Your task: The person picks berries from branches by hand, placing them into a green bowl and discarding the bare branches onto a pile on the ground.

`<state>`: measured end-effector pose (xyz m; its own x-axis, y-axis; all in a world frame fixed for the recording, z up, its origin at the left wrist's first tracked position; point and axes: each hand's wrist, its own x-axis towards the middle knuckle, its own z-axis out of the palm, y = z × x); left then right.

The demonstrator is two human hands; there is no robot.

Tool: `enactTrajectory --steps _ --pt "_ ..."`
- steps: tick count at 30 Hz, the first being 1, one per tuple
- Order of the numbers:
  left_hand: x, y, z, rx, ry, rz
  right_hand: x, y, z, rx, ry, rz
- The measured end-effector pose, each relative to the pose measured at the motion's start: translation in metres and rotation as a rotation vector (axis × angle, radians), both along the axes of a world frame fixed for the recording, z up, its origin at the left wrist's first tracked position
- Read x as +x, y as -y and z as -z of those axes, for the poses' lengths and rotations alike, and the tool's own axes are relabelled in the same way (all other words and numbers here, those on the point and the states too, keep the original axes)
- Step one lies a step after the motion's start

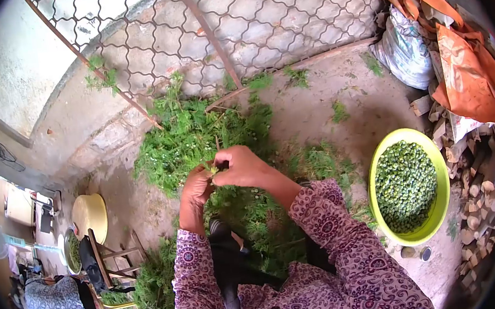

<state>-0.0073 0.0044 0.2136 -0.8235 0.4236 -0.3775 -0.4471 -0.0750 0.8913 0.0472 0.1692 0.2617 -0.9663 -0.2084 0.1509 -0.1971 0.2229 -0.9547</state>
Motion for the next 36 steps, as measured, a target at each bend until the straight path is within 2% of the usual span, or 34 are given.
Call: enactTrajectory --steps 3,5,7,9,11,13,16,18,19,21,23,25,27,30,31,33,34,36 --pt "0.002 -0.003 -0.005 -0.039 0.006 -0.01 -0.009 -0.013 0.0 -0.034 0.077 -0.002" --pt "0.01 -0.009 -0.014 0.005 -0.017 0.01 -0.011 -0.021 -0.004 -0.182 0.151 0.052" --pt "0.017 -0.015 -0.025 0.025 -0.11 0.104 -0.011 -0.029 -0.005 -0.214 0.128 0.056" --pt "0.023 -0.022 -0.032 0.015 -0.142 0.106 -0.012 -0.032 -0.002 -0.321 0.172 0.087" --pt "0.024 -0.027 -0.029 0.034 -0.184 0.187 -0.012 -0.034 -0.002 -0.321 0.162 0.069" --pt "0.024 -0.036 -0.027 -0.017 -0.152 0.174 -0.009 -0.036 -0.003 -0.302 0.209 0.076" --pt "0.026 -0.047 -0.028 0.021 -0.15 0.104 -0.009 -0.043 -0.004 -0.299 0.18 0.12" --pt "0.025 -0.05 -0.027 0.05 -0.215 -0.02 -0.009 -0.048 -0.004 -0.278 0.165 0.154" --pt "0.023 -0.05 -0.027 0.057 -0.224 -0.026 -0.009 -0.048 -0.003 -0.316 0.153 0.193" --pt "0.021 -0.047 -0.026 0.058 -0.273 -0.181 -0.012 -0.047 -0.001 -0.349 0.139 0.224" --pt "0.019 -0.042 -0.027 0.097 -0.273 -0.22 -0.015 -0.046 0.003 -0.501 0.128 0.242" --pt "0.019 -0.039 -0.04 -0.054 -0.125 -0.333 -0.015 -0.041 0.002 -0.489 0.098 0.24" --pt "0.013 -0.036 -0.033 -0.043 -0.201 -0.36 -0.015 -0.031 0.001 -0.475 0.071 0.233" --pt "0.011 -0.034 -0.04 0.308 -0.111 -0.595 -0.005 -0.008 -0.008 -0.316 0.017 0.198" --pt "0.007 -0.03 -0.035 0.311 -0.113 -0.609 -0.004 0.001 -0.004 -0.307 -0.027 0.16" --pt "0.0 -0.021 -0.023 0.61 -0.163 -0.65 -0.003 0.016 0.005 -0.181 -0.288 0.124" --pt "0.0 -0.017 -0.025 0.57 -0.161 -0.662 -0.001 0.019 0.006 -0.113 -0.293 0.065" --pt "-0.002 -0.005 -0.023 0.592 -0.12 -0.645 0.001 0.024 0.004 -0.175 -0.204 -0.013"
